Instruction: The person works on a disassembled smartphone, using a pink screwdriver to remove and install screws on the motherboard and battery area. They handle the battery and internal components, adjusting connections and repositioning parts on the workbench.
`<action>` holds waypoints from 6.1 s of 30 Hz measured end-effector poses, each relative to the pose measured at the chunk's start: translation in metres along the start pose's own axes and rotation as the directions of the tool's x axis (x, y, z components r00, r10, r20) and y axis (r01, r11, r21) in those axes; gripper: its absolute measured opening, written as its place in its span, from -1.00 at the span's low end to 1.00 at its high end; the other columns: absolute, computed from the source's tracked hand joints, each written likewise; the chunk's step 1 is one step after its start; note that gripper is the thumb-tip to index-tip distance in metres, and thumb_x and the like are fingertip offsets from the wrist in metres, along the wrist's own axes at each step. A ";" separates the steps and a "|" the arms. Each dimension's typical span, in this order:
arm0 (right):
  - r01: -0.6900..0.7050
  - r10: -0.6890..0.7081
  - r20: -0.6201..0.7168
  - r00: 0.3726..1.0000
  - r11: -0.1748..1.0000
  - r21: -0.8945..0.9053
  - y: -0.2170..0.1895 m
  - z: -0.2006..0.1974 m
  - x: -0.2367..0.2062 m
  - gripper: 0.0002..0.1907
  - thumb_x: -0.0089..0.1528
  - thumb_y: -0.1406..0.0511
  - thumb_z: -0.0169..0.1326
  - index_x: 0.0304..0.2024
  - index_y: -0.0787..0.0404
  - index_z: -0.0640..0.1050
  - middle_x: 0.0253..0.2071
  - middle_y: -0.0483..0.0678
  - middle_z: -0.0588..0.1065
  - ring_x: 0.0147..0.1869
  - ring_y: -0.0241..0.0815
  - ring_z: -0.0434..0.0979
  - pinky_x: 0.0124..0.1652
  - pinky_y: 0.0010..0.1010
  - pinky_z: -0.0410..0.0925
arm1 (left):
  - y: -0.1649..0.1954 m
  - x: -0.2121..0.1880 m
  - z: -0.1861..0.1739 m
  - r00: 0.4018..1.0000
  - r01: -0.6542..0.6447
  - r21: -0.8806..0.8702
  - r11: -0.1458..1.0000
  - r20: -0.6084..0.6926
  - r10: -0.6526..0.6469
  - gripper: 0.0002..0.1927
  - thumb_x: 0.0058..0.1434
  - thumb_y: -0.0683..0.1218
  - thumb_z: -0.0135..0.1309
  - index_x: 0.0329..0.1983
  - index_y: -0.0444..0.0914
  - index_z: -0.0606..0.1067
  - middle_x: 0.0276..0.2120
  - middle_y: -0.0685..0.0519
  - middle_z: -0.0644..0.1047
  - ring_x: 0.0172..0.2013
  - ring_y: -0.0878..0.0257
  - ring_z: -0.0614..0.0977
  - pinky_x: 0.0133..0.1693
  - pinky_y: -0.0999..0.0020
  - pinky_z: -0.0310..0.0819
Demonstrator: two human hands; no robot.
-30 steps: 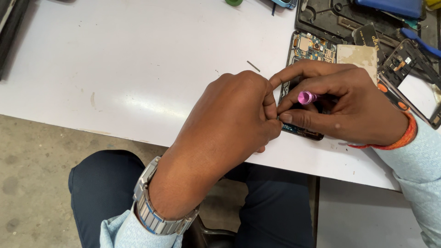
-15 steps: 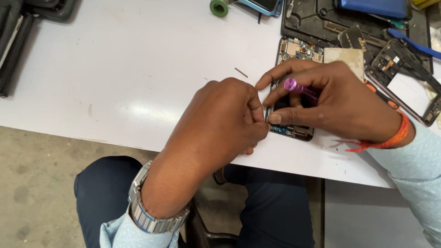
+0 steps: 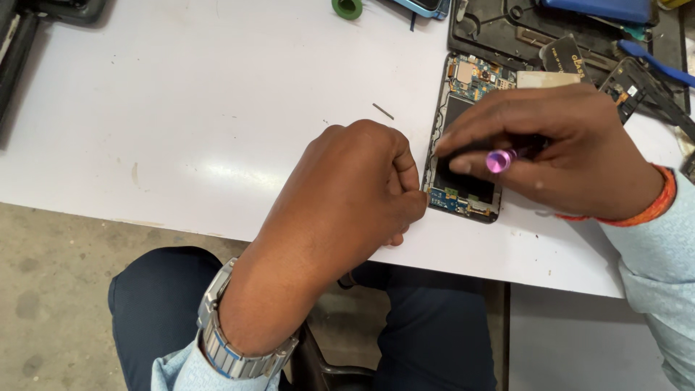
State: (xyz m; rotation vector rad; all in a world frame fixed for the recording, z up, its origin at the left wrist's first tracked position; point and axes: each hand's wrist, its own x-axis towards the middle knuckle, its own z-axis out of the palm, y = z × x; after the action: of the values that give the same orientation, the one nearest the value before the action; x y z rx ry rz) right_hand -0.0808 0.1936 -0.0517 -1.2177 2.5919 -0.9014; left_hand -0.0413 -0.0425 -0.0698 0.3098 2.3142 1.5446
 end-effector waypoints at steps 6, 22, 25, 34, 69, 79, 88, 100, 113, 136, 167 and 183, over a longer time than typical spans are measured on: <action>0.043 -0.045 0.112 0.993 0.999 0.020 0.005 0.006 0.000 -0.75 0.11 0.50 0.20 -0.16 0.21 0.67 0.03 -0.01 0.58 -0.18 -0.30 0.68 -0.23 -0.54 0.50 | -0.003 -0.001 -0.003 1.000 -0.015 -0.045 0.999 0.008 0.016 -0.87 0.01 -0.24 0.21 -0.62 -0.29 0.52 -0.76 0.02 0.57 -0.72 0.34 0.67 -0.57 0.46 0.57; 0.020 -0.017 0.051 0.999 0.997 -0.075 0.001 0.020 0.005 -0.66 0.06 0.54 0.23 -0.11 0.23 0.61 0.05 -0.03 0.55 -0.08 -0.23 0.68 -0.18 -0.51 0.56 | -0.002 -0.001 -0.002 0.999 -0.050 -0.047 0.998 0.010 0.051 -0.81 -0.04 -0.15 0.33 -0.60 -0.29 0.53 -0.74 0.02 0.56 -0.74 0.35 0.65 -0.65 0.46 0.51; 0.023 -0.024 -0.010 1.000 0.993 -0.117 -0.004 0.024 0.004 -0.60 0.02 0.58 0.22 -0.09 0.24 0.61 0.04 -0.01 0.54 -0.03 -0.19 0.67 -0.12 -0.49 0.56 | -0.003 0.000 -0.001 0.996 0.066 0.015 0.998 0.067 -0.067 -0.80 0.03 -0.11 0.34 -0.55 -0.27 0.54 -0.71 -0.01 0.58 -0.69 0.30 0.66 -0.59 0.40 0.51; 0.047 -0.067 -0.141 0.988 0.990 -0.136 -0.021 0.037 0.024 -0.69 0.15 0.44 0.33 -0.06 0.25 0.60 -0.05 -0.04 0.56 -0.16 -0.26 0.65 -0.24 -0.52 0.52 | -0.002 -0.023 -0.022 0.986 0.062 0.397 0.916 -0.168 0.007 -0.67 -0.02 0.07 0.40 -0.55 -0.21 0.53 -0.61 -0.01 0.56 -0.52 0.10 0.62 -0.41 0.18 0.47; -0.126 0.126 0.026 0.992 0.992 -0.015 -0.040 0.077 0.103 -0.75 0.09 0.48 0.25 -0.15 0.40 0.61 -0.04 0.12 0.55 -0.13 -0.23 0.63 -0.24 -0.56 0.50 | -0.091 -0.032 -0.082 0.763 -0.483 0.204 0.851 -0.379 0.524 -0.89 0.00 -0.26 0.22 -0.48 -0.33 0.49 -0.57 -0.13 0.53 -0.47 -0.09 0.59 -0.41 0.04 0.41; -0.271 0.271 -0.014 0.963 0.963 -0.005 -0.043 0.080 0.097 -0.77 0.14 0.42 0.30 -0.15 0.34 0.65 -0.09 0.02 0.58 -0.40 -0.42 0.44 -0.52 -0.63 0.23 | -0.093 -0.025 -0.080 0.883 -0.383 0.183 0.905 -0.215 0.417 -0.91 0.03 -0.18 0.25 -0.49 -0.28 0.55 -0.62 -0.08 0.56 -0.57 0.08 0.63 -0.47 0.21 0.47; -0.220 0.218 0.032 0.975 0.973 0.075 -0.040 0.080 0.100 -0.79 0.14 0.48 0.26 -0.16 0.34 0.64 -0.11 0.05 0.58 -0.10 -0.23 0.63 -0.21 -0.51 0.53 | -0.094 -0.030 -0.079 0.829 -0.414 0.221 0.883 -0.310 0.466 -0.95 0.05 -0.23 0.22 -0.46 -0.29 0.57 -0.62 -0.10 0.56 -0.58 0.06 0.62 -0.47 0.18 0.46; -0.128 0.128 0.082 0.988 0.992 -0.012 -0.037 0.075 0.095 -0.79 0.12 0.49 0.25 -0.17 0.34 0.62 -0.05 0.03 0.53 -0.16 -0.32 0.60 -0.28 -0.60 0.48 | -0.094 -0.034 -0.075 0.770 -0.487 0.190 0.853 -0.367 0.522 -0.85 0.01 -0.22 0.26 -0.37 -0.34 0.53 -0.58 -0.11 0.56 -0.52 0.01 0.61 -0.45 0.14 0.45; -0.112 0.127 0.063 0.990 0.973 -0.202 -0.045 0.074 0.089 -0.77 0.16 0.37 0.28 -0.15 0.33 0.61 0.04 0.04 0.53 -0.44 -0.45 0.47 -0.52 -0.62 0.26 | -0.087 -0.040 -0.073 0.770 -0.469 0.242 0.849 -0.359 0.528 -0.88 0.02 -0.25 0.25 -0.43 -0.33 0.51 -0.52 -0.12 0.54 -0.43 -0.04 0.60 -0.37 0.09 0.43; -0.092 0.108 0.082 0.991 0.980 -0.177 -0.044 0.079 0.085 -0.81 0.20 0.46 0.21 -0.13 0.37 0.56 0.07 0.10 0.47 -0.35 -0.38 0.48 -0.42 -0.57 0.32 | -0.089 -0.043 -0.072 0.717 -0.533 0.227 0.815 -0.391 0.577 -0.84 -0.06 -0.26 0.26 -0.40 -0.35 0.54 -0.53 -0.13 0.54 -0.42 -0.05 0.59 -0.36 0.09 0.42; -0.014 -0.019 -0.074 0.997 0.905 -0.424 -0.048 0.071 0.095 -0.76 0.18 0.47 0.28 -0.09 0.36 0.61 -0.03 0.13 0.52 -0.02 -0.10 0.59 -0.09 -0.38 0.49 | -0.090 -0.045 -0.067 0.712 -0.523 0.267 0.809 -0.385 0.587 -0.62 -0.09 -0.13 0.43 -0.32 -0.36 0.49 -0.49 -0.12 0.53 -0.42 -0.05 0.59 -0.35 0.06 0.42; 0.194 -0.190 0.047 0.981 0.923 -0.332 -0.050 0.078 0.095 -0.76 0.08 0.40 0.35 -0.23 0.36 0.61 -0.03 0.17 0.51 -0.05 -0.09 0.53 -0.16 -0.36 0.43 | -0.092 -0.054 -0.070 0.611 -0.612 0.248 0.751 -0.454 0.648 -0.63 -0.08 -0.21 0.37 -0.28 -0.40 0.45 -0.44 -0.15 0.50 -0.37 -0.11 0.56 -0.31 0.01 0.38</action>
State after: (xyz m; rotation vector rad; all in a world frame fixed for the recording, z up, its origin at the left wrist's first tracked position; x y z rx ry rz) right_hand -0.0827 0.0634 -0.0750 -1.5792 2.7286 -0.4831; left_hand -0.0190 -0.1571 -0.1209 0.9291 2.8702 2.0827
